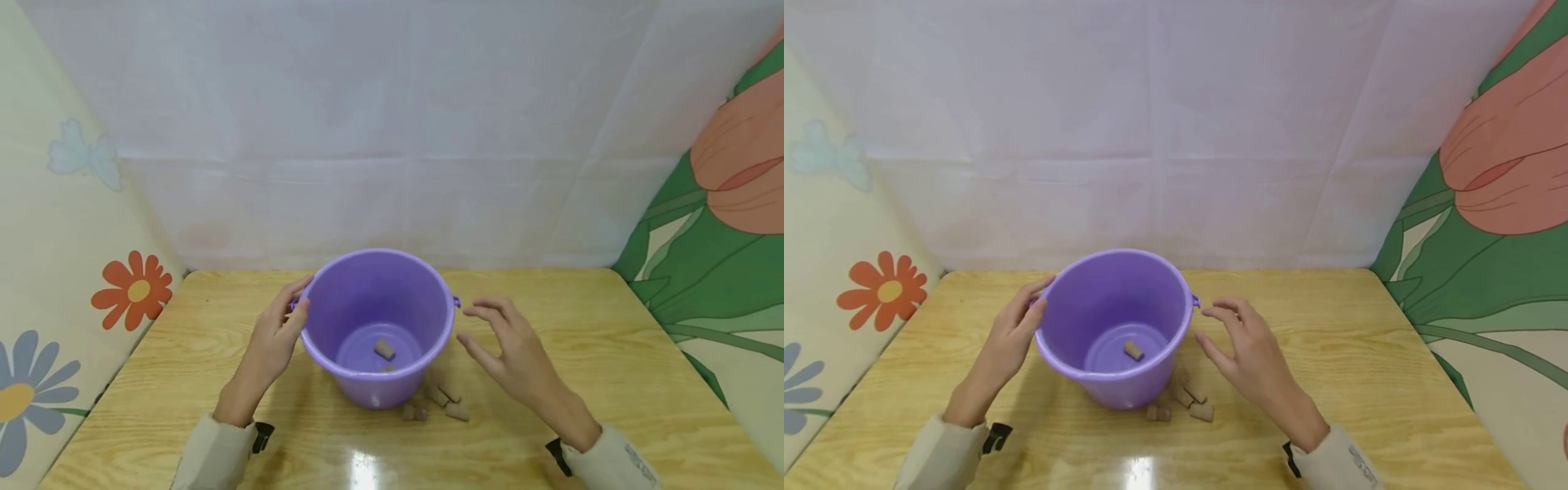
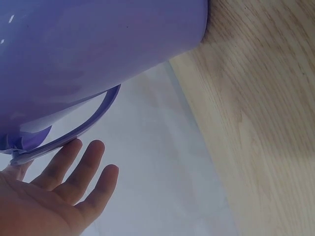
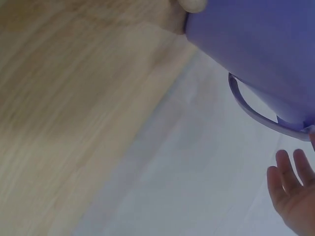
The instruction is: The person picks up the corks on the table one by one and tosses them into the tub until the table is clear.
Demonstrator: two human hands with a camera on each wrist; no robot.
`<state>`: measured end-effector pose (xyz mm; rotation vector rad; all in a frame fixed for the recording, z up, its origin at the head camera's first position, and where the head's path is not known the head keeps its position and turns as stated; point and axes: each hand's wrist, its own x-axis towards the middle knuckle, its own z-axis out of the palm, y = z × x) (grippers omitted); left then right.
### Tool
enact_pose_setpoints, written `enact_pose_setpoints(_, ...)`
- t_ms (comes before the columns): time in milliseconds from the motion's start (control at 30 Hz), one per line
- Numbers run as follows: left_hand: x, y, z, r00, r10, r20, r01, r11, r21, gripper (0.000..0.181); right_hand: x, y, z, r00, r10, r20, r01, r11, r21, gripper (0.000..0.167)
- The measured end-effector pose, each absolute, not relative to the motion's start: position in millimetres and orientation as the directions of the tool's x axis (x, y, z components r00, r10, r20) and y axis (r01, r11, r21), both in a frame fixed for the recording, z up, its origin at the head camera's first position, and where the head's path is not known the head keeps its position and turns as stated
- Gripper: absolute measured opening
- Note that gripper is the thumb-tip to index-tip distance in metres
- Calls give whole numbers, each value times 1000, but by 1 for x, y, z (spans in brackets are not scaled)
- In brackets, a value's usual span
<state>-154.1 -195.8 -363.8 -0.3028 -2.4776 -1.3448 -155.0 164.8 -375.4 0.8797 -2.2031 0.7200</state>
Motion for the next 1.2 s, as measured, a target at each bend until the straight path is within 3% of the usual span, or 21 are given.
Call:
enact_pose_setpoints(167, -154, -196, -363, -932, 39, 362, 324, 540, 777, 42, -153, 167, -384, -566, -448, 692, -752, 625, -209, 31)
enact_pose_setpoints(467, -154, -196, -364, -933, 33, 359, 317, 551, 772, 42, -145, 172, -395, -686, -547, 480, -696, 685, -214, 22)
enact_pose_setpoints(733, -154, -196, -363, -934, 34, 355, 313, 553, 772, 42, -140, 175, -398, -711, -637, 297, -701, 671, -239, 20)
enact_pose_setpoints(967, -154, -196, -362, -935, 36, 353, 314, 547, 776, 41, -137, 177, -398, -736, -666, 120, -662, 673, -330, 21)
enact_pose_setpoints(1200, -154, -197, -363, -935, 39, 351, 315, 542, 779, 41, -136, 177, -404, -747, -664, 32, -629, 690, -358, 25)
